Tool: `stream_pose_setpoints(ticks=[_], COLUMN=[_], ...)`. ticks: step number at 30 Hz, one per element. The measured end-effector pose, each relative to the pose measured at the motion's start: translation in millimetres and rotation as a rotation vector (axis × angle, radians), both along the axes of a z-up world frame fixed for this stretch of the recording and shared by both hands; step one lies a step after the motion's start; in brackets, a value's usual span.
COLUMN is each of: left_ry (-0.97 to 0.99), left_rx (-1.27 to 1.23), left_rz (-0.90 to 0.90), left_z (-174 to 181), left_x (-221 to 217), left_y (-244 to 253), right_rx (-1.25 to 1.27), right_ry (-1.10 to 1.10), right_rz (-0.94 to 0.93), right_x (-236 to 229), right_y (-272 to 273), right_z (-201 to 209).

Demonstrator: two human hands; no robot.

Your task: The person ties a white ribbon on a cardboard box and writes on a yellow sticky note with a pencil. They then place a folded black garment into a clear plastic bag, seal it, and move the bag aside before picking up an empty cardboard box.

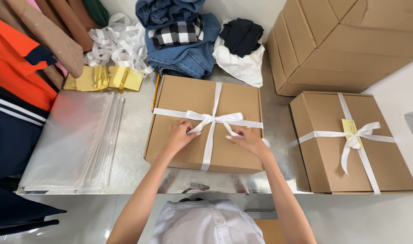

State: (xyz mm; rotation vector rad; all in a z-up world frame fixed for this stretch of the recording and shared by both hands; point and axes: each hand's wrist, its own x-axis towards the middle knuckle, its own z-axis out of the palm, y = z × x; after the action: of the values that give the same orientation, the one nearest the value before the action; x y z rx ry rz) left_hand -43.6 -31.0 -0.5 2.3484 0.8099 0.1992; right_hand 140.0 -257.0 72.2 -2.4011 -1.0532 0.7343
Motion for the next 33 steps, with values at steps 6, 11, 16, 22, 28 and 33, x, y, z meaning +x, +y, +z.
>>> stream_pose_setpoints(ticks=[6,11,16,22,28,33], left_ry=[0.006,-0.025,-0.152,-0.067,0.198,0.067], left_rx=[-0.182,-0.303,-0.598,-1.012,-0.898,-0.093], left_rz=[-0.066,-0.044,-0.021,-0.037,-0.096,0.186], left_z=[18,45,27,70,67,13], left_x=[-7,-22,-18,-26,-24,-5], left_y=[-2,-5,3,-23,-3,26], right_rx=[0.065,-0.091,-0.075,0.052,0.125,0.32], right_ry=[0.638,0.305,-0.026,0.404,0.254,-0.02], right_rz=[-0.065,-0.068,-0.07,-0.187,-0.234,-0.276], right_x=[-14,2,4,-10,15,23], right_y=[2,2,15,35,27,29], right_z=[61,44,10,-16,-44,-39])
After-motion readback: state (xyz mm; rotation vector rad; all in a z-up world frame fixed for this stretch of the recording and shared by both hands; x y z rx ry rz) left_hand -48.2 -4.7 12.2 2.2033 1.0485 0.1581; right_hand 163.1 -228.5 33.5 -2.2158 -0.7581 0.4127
